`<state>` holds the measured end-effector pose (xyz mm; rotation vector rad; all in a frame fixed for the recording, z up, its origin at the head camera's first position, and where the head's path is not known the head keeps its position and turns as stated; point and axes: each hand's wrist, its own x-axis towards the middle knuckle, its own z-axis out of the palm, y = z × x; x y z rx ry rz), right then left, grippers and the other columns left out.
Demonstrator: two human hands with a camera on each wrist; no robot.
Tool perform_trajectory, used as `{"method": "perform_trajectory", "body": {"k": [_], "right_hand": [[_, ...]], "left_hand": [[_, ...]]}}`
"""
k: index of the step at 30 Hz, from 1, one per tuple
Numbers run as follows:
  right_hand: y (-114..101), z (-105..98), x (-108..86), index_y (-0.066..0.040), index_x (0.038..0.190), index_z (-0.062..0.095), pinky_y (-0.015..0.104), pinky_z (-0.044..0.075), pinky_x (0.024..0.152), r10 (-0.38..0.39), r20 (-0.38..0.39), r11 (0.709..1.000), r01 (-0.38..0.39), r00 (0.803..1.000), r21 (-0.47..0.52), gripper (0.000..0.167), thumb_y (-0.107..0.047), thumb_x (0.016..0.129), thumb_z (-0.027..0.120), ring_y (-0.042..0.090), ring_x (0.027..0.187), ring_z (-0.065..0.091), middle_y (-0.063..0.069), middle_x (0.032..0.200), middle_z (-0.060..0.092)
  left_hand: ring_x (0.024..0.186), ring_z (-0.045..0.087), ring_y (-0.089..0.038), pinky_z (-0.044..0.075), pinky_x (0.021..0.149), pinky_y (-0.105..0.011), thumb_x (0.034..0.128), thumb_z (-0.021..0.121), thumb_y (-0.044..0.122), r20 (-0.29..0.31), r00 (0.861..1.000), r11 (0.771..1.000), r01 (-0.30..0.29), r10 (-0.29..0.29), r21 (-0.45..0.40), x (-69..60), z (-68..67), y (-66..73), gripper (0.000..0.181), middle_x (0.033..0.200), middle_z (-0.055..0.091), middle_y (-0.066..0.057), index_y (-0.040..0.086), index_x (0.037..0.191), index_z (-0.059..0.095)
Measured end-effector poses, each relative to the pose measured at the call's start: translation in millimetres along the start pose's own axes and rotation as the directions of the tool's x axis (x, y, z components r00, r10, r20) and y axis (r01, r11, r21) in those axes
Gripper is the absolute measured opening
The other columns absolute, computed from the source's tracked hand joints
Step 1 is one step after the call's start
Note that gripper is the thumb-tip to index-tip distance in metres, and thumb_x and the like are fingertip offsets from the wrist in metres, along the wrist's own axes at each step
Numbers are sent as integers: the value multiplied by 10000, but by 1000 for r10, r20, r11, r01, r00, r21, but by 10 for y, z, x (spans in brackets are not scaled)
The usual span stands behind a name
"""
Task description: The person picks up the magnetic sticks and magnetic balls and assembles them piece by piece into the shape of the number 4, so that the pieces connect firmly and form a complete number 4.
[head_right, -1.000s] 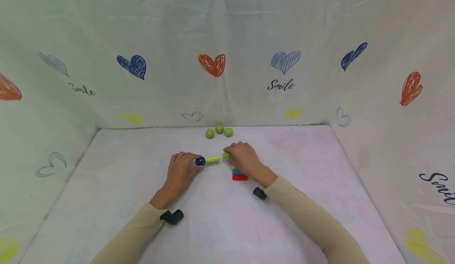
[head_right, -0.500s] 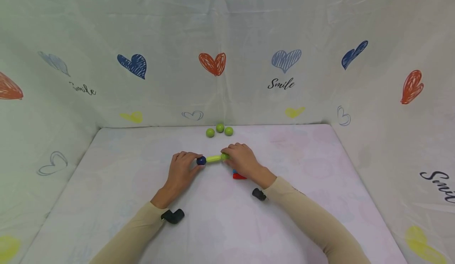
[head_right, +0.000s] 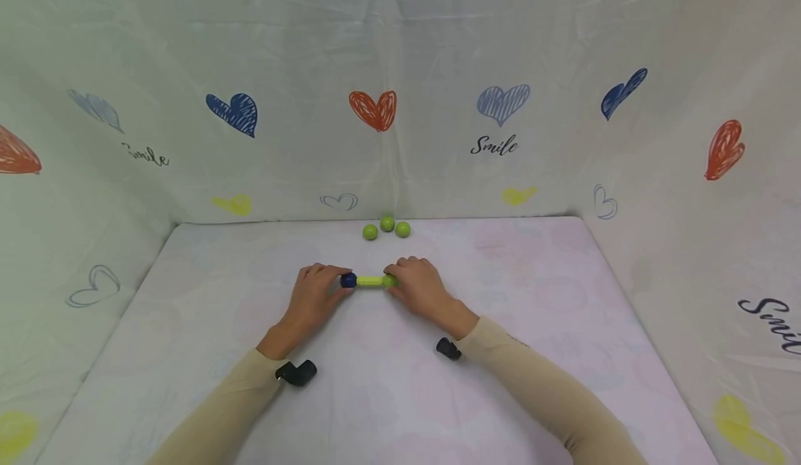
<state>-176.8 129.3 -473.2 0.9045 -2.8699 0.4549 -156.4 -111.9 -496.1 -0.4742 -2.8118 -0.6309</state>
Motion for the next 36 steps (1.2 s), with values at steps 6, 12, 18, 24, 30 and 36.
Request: {"method": "perform_trajectory", "body": {"k": [6,12,18,24,30,36], "right_hand": [[-152,56,-25,-86,1152,781,431,559,824,59,-18,998,-59,998,-9,311,-221,888,873,250,895,692,48,982,741],[-273,110,-53,-87,1157,772,440,553,847,99,-14,995,-99,995,-18,310,-243,904,858,241,893,690,44,960,736],[-353,140,-92,-84,1145,771,433,550,818,106,-13,994,-106,994,-6,301,-254,909,851,239,881,685,51,952,739],[-388,178,-95,-83,1141,770,428,551,807,101,-21,995,-101,995,-6,296,-259,915,846,252,890,695,58,954,740],[-455,182,-104,-72,1145,767,426,554,818,89,-12,996,-89,996,13,303,-263,922,841,255,888,695,53,948,739],[-562,190,-132,-63,1164,762,379,545,767,66,13,997,-66,998,29,305,-244,930,837,223,860,681,42,942,742]], "left_hand": [[1140,662,-257,453,1076,-486,924,838,192,57,998,999,-24,23,22,36,-16,-79,362,1201,773,-47,106,1263,746],[1142,656,-261,452,1066,-497,926,830,153,61,996,998,-61,60,23,56,-9,-147,347,1207,771,-46,99,1258,742],[1169,650,-267,446,1086,-502,935,817,121,84,994,998,-66,65,7,66,-16,-167,345,1222,766,-55,86,1268,735],[1193,641,-273,441,1097,-509,944,802,106,93,993,997,-72,70,14,92,-45,-160,348,1249,758,-60,86,1283,726],[1264,623,-291,433,1120,-525,961,775,77,89,992,996,-92,91,-2,97,-38,-183,369,1332,728,-75,82,1324,709],[1292,609,-291,435,1124,-522,967,760,52,68,993,995,-98,99,-11,95,-5,-201,375,1380,703,-76,87,1337,706]]}}
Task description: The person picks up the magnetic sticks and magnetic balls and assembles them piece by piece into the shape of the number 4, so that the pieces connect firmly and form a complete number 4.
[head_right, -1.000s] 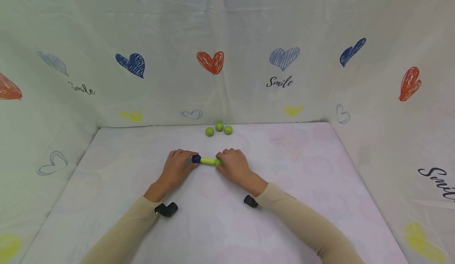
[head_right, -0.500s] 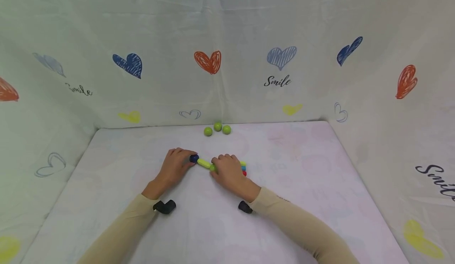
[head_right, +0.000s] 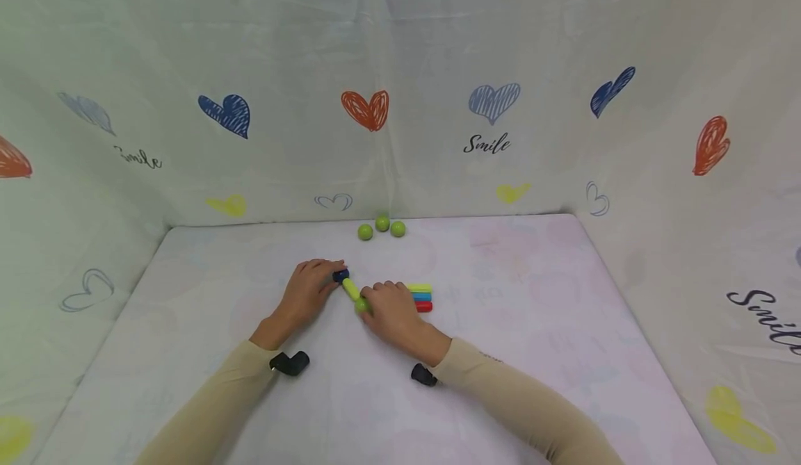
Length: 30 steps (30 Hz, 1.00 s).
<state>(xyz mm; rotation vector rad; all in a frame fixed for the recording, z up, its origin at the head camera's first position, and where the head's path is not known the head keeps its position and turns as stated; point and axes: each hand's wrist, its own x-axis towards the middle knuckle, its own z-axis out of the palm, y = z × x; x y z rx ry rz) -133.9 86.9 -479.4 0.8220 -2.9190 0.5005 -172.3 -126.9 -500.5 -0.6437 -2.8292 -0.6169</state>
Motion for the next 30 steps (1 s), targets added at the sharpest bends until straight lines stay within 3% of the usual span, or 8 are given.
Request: {"method": "perform_trajectory", "body": {"k": [7,14,22,30], "right_hand": [[-75,66,12,-69,1168,764,356,541,731,3,14,1000,-3,1000,11,299,-226,925,841,208,857,693,37,957,756],[-110,136,4,-80,1163,762,319,507,707,-25,17,1000,24,1000,11,298,-237,922,839,173,823,669,6,898,727],[-14,86,-72,-79,1198,757,382,562,786,-6,-2,1000,6,1000,24,329,-238,922,841,203,895,697,34,970,741],[196,-56,-141,-84,1168,759,414,567,802,22,-86,1000,-21,996,10,311,-210,903,860,249,926,711,53,1014,744]], "left_hand": [[1213,626,-300,461,1073,-530,966,760,58,-21,1000,999,-10,11,31,28,24,-22,358,1300,704,-71,122,1317,735],[1311,602,-304,445,1105,-545,972,753,45,-21,1000,1000,9,-9,13,-1,28,5,407,1407,686,-75,119,1369,708],[1230,615,-336,457,1067,-569,947,809,121,-79,997,1000,15,-17,-24,-243,-12,188,334,1303,709,-94,105,1275,751],[1130,616,-286,473,1034,-539,883,884,291,-44,999,1000,-19,19,11,-412,-15,386,380,1203,696,-42,147,1214,766]]}}
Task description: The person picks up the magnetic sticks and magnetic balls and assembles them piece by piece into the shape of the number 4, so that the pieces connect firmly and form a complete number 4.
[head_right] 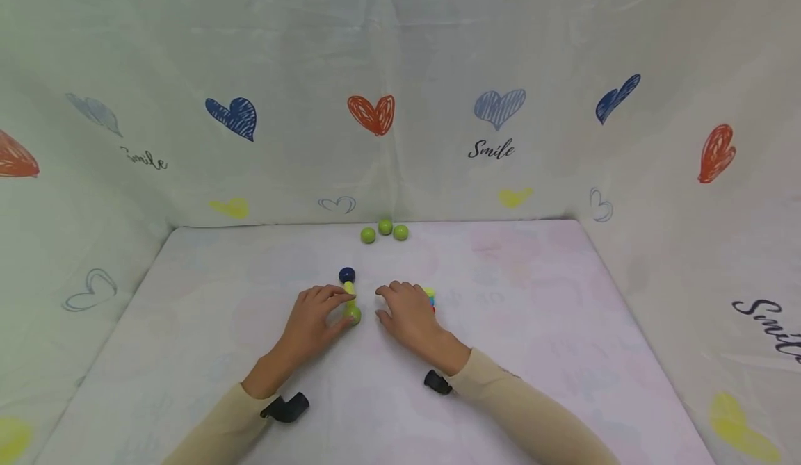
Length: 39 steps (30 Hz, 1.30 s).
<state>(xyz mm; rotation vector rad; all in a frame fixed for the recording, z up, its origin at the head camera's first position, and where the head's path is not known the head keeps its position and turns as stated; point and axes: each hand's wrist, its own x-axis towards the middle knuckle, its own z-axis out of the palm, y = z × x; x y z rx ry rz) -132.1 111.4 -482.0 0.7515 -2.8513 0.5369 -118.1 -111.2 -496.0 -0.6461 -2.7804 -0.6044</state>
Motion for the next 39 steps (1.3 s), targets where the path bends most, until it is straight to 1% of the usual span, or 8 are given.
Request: {"method": "perform_trajectory", "body": {"k": [3,6,9,13,17,25,32,39], "right_hand": [[107,-30,-22,-89,1154,762,414,567,781,10,-45,1000,-10,999,-20,307,-198,889,871,263,897,711,54,1005,743],[216,-61,-41,-78,1145,761,429,564,777,20,-80,1000,-22,997,-13,304,-167,877,876,283,888,707,63,1000,738],[314,-106,-57,-57,1139,756,449,560,786,42,-86,999,-43,995,-2,299,-127,872,871,302,889,699,74,1002,731],[419,-153,-78,-42,1141,755,465,563,804,79,-54,997,-80,995,-12,291,-97,876,861,318,908,692,85,1016,727],[499,-184,-91,-34,1144,761,484,571,824,92,-28,996,-92,995,-21,281,-80,881,850,330,929,693,97,1029,733],[620,-208,-76,-37,1154,783,466,578,834,128,40,991,-127,991,-38,251,-74,909,824,314,953,711,106,1062,755],[669,-209,-31,-50,1101,814,445,580,799,125,69,992,-122,990,-37,190,-72,913,824,295,909,717,91,1015,769],[686,-224,27,-57,1096,823,426,580,824,144,127,989,-142,981,-31,186,-46,910,824,276,922,707,71,1001,766]], "left_hand": [[1084,609,-264,479,1022,-516,876,892,304,25,1000,999,14,-15,33,-16,12,47,369,1154,678,-25,163,1197,777],[1043,597,-243,483,1005,-493,875,892,317,50,998,997,38,-41,68,-29,19,84,360,1110,659,-13,175,1189,784],[1022,595,-232,486,993,-478,872,895,318,61,996,995,56,-62,88,-42,28,105,360,1085,654,-7,177,1185,785],[1018,602,-230,489,988,-477,869,897,303,55,996,994,66,-71,87,-57,35,111,351,1070,665,-3,173,1175,785],[1017,611,-232,491,985,-481,867,896,299,45,996,994,70,-74,87,-64,39,108,339,1060,682,-1,176,1163,787],[1004,609,-222,487,974,-465,868,892,273,43,996,992,74,-78,102,-60,21,108,308,1042,689,15,185,1145,791],[1004,616,-221,490,974,-461,873,887,254,56,995,991,79,-85,109,-61,-6,108,298,1040,695,13,181,1148,796],[995,624,-214,492,950,-451,864,892,251,37,997,993,70,-73,98,-74,2,102,295,1034,694,20,184,1136,801]]}}
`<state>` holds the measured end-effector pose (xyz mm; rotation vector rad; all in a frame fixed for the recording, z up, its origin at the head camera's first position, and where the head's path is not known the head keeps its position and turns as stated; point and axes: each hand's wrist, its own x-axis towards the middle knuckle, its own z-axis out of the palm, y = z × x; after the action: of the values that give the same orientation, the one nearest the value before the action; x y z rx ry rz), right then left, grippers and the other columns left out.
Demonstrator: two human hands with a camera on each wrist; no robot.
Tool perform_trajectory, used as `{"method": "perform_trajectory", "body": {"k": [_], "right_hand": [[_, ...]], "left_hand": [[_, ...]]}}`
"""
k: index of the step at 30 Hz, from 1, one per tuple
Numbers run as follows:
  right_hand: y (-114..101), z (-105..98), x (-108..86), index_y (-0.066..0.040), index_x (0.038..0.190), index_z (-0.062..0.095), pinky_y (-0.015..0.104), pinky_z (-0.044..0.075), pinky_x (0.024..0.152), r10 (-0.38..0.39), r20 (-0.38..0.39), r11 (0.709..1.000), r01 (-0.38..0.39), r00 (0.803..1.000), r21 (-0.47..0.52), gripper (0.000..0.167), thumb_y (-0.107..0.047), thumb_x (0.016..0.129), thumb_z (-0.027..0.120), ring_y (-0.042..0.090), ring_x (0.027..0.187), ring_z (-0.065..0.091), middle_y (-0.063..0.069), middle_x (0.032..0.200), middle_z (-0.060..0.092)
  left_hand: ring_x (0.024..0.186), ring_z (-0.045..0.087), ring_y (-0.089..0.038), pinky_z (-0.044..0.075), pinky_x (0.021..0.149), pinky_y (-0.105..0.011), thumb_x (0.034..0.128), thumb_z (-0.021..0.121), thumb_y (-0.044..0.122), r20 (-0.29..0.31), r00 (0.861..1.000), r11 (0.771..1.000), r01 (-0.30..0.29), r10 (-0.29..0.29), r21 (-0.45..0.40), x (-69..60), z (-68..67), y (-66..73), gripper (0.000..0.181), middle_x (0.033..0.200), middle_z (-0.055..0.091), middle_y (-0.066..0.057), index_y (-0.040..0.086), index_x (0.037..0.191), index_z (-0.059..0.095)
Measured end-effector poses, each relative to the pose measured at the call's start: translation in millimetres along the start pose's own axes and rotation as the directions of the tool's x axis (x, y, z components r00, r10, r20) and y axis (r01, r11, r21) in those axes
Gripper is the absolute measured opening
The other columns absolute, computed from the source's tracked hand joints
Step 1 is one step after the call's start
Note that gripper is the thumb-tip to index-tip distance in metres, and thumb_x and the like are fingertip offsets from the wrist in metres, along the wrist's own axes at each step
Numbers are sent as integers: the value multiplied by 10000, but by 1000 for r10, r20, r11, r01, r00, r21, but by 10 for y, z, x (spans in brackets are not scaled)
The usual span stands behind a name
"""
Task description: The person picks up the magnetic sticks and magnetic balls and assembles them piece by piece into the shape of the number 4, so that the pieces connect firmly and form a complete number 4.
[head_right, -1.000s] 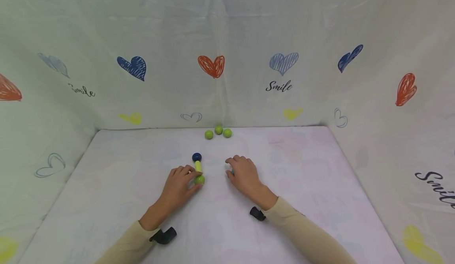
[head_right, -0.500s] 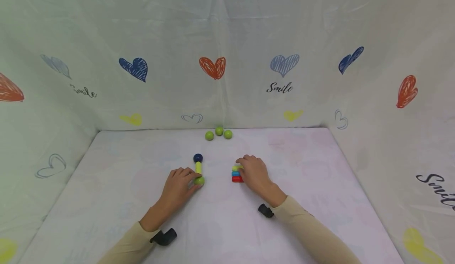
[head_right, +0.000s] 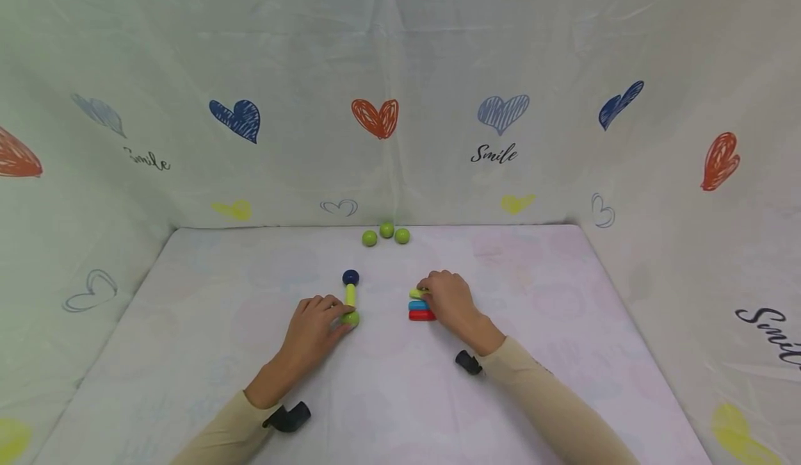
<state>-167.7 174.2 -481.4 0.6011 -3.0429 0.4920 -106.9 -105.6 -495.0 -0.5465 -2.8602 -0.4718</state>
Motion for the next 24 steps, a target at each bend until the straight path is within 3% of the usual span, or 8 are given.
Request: {"method": "perform_trajectory", "body": {"k": [7,13,24], "right_hand": [[16,-6,50,-53,1107,815,418,584,839,-11,28,1000,11,1000,-11,192,-53,915,822,269,937,704,74,1017,766],[4,-6,53,-49,1079,808,401,577,789,-76,-18,997,76,997,-22,154,-42,925,804,256,896,690,63,982,758],[-304,3,1,-103,1037,821,360,560,756,-261,-91,965,261,961,-6,184,-63,862,863,219,862,681,-2,947,744]], "left_hand": [[1012,634,-225,495,956,-461,870,888,236,4,1000,1000,18,-18,-15,1,-9,24,299,1053,700,7,177,1151,801],[1033,641,-229,491,961,-464,871,887,231,21,999,998,45,-44,-37,-2,-20,50,303,1066,705,3,168,1155,802],[1025,644,-219,482,976,-454,894,865,247,42,995,995,92,-90,-43,-3,-16,64,296,1071,709,2,169,1173,802]]}}
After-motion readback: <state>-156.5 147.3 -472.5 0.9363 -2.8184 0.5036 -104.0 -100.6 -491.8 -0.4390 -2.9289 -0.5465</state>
